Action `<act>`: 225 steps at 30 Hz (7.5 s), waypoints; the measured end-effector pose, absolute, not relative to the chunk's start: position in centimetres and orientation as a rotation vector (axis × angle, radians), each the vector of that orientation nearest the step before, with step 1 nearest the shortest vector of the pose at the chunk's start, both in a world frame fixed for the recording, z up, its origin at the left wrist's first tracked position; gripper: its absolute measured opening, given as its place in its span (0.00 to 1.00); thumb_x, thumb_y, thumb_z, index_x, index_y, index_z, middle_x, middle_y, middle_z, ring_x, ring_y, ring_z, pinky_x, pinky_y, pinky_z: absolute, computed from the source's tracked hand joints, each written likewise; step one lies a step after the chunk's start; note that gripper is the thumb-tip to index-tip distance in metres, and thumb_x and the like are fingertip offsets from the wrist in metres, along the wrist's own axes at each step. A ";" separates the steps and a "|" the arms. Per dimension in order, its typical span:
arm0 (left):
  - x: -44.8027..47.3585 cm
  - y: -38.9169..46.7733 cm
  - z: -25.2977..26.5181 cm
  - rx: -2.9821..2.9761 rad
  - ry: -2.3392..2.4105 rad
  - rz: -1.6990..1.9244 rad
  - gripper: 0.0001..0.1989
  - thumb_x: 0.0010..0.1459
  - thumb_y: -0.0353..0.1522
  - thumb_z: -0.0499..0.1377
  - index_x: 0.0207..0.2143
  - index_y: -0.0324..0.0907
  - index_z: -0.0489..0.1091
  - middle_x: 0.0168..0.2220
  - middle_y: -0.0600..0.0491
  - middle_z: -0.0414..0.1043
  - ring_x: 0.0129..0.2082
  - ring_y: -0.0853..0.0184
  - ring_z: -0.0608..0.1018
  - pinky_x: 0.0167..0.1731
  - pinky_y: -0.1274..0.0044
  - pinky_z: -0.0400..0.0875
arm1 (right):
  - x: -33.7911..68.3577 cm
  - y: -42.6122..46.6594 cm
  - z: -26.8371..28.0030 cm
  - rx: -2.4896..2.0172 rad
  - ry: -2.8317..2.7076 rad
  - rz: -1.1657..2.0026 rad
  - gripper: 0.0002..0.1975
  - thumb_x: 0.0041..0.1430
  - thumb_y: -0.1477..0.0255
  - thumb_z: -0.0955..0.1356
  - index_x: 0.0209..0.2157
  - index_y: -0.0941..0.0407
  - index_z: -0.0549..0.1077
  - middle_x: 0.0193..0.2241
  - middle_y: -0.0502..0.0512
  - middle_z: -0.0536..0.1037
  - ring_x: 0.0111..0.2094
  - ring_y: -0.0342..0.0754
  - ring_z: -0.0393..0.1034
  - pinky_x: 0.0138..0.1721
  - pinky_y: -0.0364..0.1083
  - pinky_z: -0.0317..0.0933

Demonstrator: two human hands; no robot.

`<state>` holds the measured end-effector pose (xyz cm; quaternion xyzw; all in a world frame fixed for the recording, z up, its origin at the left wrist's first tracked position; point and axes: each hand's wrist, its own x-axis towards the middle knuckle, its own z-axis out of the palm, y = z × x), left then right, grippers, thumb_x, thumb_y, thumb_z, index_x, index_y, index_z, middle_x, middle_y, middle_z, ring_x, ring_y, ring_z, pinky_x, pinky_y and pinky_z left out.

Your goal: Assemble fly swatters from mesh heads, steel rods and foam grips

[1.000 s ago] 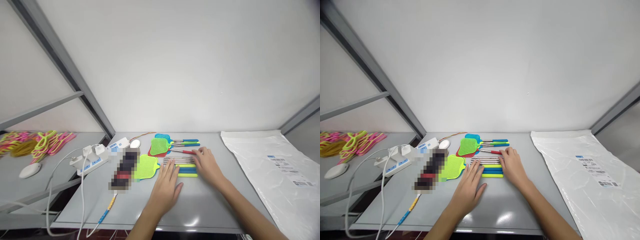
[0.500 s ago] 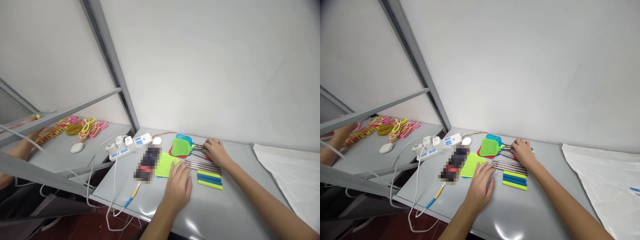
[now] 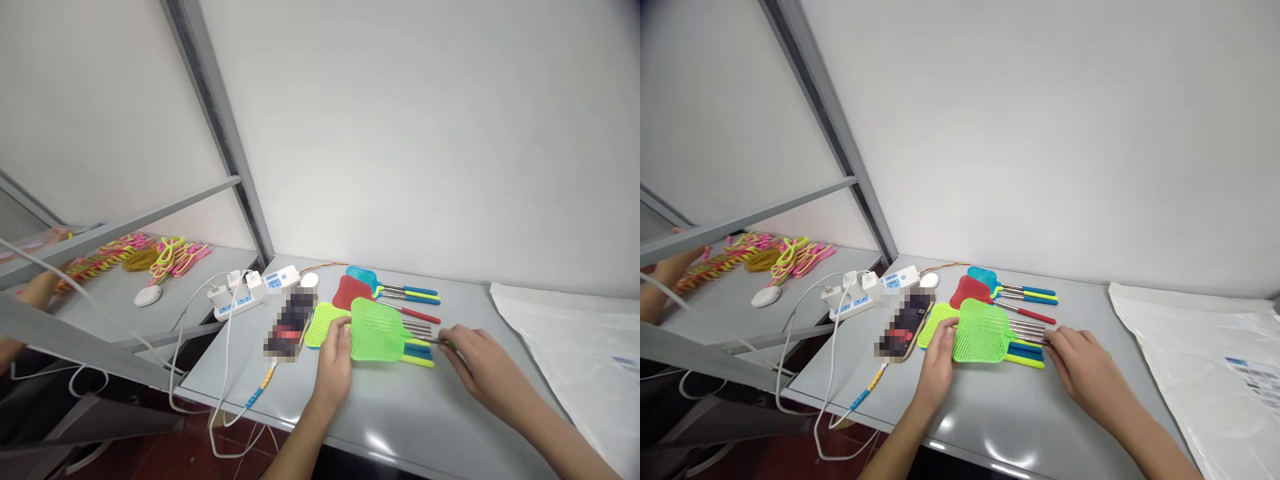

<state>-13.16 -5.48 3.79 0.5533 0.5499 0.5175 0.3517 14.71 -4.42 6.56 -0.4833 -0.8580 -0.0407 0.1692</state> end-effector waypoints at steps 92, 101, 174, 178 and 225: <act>-16.3 -4.7 0.6 2.369 1.888 0.704 0.21 0.66 0.36 0.47 0.59 0.40 0.60 0.65 0.39 0.52 0.65 0.51 0.53 0.57 0.55 0.57 | -1.7 -1.7 5.6 -1.803 -2.368 0.576 0.15 0.66 0.67 0.58 0.51 0.59 0.63 0.39 0.64 0.78 0.41 0.57 0.74 0.35 0.47 0.57; -16.4 -4.9 1.4 2.370 1.866 0.728 0.20 0.66 0.35 0.47 0.59 0.40 0.60 0.64 0.40 0.54 0.64 0.52 0.54 0.57 0.54 0.55 | -1.2 -2.3 5.7 -1.801 -2.413 0.552 0.16 0.67 0.68 0.57 0.53 0.57 0.63 0.41 0.63 0.78 0.44 0.56 0.73 0.37 0.47 0.58; -12.3 -6.8 8.8 0.947 0.775 0.375 0.17 0.61 0.48 0.51 0.31 0.43 0.58 0.20 0.63 0.51 0.14 0.77 0.51 0.15 0.82 0.59 | 24.1 -1.9 5.9 -1.304 -2.275 -0.602 0.14 0.68 0.69 0.57 0.31 0.55 0.68 0.25 0.54 0.71 0.27 0.47 0.62 0.38 0.49 0.49; -12.8 -3.9 9.5 1.512 1.058 0.666 0.17 0.64 0.46 0.46 0.35 0.42 0.62 0.25 0.59 0.57 0.20 0.73 0.62 0.21 0.81 0.63 | 18.4 -3.8 3.6 -1.347 -2.378 -0.392 0.04 0.64 0.70 0.63 0.35 0.55 0.67 0.26 0.49 0.73 0.26 0.46 0.63 0.34 0.46 0.52; -7.1 4.6 3.8 2.610 1.567 0.388 0.15 0.64 0.29 0.48 0.37 0.48 0.75 0.36 0.50 0.72 0.43 0.59 0.68 0.56 0.46 0.39 | 10.1 -6.4 -0.7 -1.464 -2.190 -0.039 0.04 0.64 0.72 0.64 0.37 0.54 0.71 0.33 0.54 0.70 0.33 0.48 0.62 0.33 0.47 0.49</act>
